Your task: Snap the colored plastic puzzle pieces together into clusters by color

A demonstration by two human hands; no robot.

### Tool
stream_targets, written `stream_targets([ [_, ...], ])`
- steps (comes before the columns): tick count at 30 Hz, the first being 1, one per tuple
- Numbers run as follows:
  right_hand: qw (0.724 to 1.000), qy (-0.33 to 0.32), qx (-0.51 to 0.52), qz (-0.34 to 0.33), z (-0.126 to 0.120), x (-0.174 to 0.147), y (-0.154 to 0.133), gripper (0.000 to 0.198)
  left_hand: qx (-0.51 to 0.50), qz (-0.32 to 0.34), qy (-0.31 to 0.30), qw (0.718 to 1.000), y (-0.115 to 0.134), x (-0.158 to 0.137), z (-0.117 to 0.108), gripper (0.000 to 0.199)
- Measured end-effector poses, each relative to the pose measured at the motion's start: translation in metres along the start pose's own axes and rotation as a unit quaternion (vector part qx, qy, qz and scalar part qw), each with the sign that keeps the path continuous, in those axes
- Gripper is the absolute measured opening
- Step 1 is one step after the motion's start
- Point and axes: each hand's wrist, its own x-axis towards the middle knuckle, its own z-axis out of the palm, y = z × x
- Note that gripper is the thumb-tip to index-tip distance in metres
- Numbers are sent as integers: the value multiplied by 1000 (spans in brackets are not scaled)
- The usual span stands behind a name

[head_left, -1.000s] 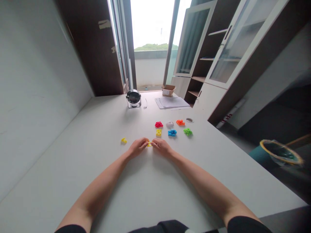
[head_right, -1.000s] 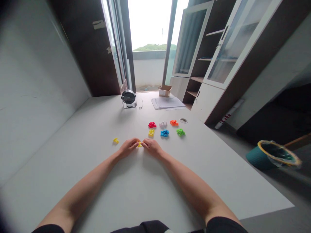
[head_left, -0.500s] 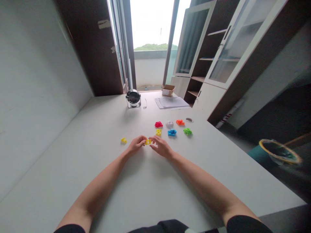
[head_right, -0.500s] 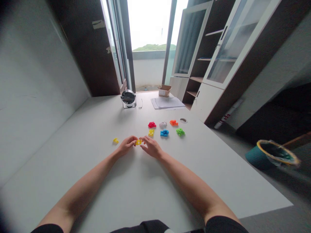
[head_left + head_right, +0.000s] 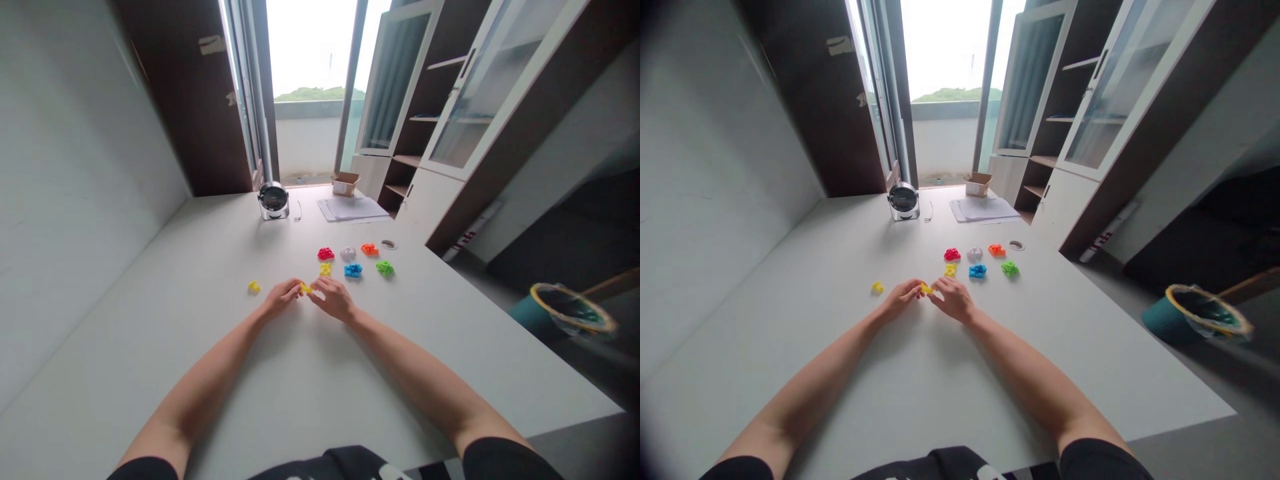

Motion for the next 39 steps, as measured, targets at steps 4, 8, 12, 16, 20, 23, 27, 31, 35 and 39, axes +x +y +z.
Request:
stream_targets([
  [4, 998, 29, -11, 62, -2, 2, 3, 17, 45, 6, 11, 999, -1, -2, 3, 32],
  [8, 982, 21, -71, 176, -7, 3, 14, 20, 126, 19, 50, 991, 0, -3, 1, 29],
  [12, 958, -27, -108, 263, -11, 1, 21, 24, 260, 26, 115, 958, 4, -4, -7, 20],
  [16, 943, -30, -128, 307, -14, 1, 23, 30, 324, -32, 219, 920, 2, -5, -16, 20],
  [20, 937, -6, -145, 317, -17, 1, 21, 28, 341, -71, 236, 907, -8, -6, -22, 18],
  [23, 947, 7, -141, 288, -16, 2, 18, 25, 326, -78, 223, 916, -14, -5, -23, 17],
  [27, 958, -1, -146, 249, -10, 1, 19, 21, 264, -30, 181, 947, -14, -2, -22, 24],
  [31, 958, 2, -149, 244, -6, -1, 28, 14, 198, 42, 125, 971, -12, 0, -21, 45],
  [35, 959, 5, -132, 249, -6, -2, 33, 13, 177, 90, 80, 977, -13, 0, -20, 55],
  [39, 963, 9, -117, 240, -4, -2, 31, 15, 192, 80, 98, 973, -13, 0, -19, 54],
])
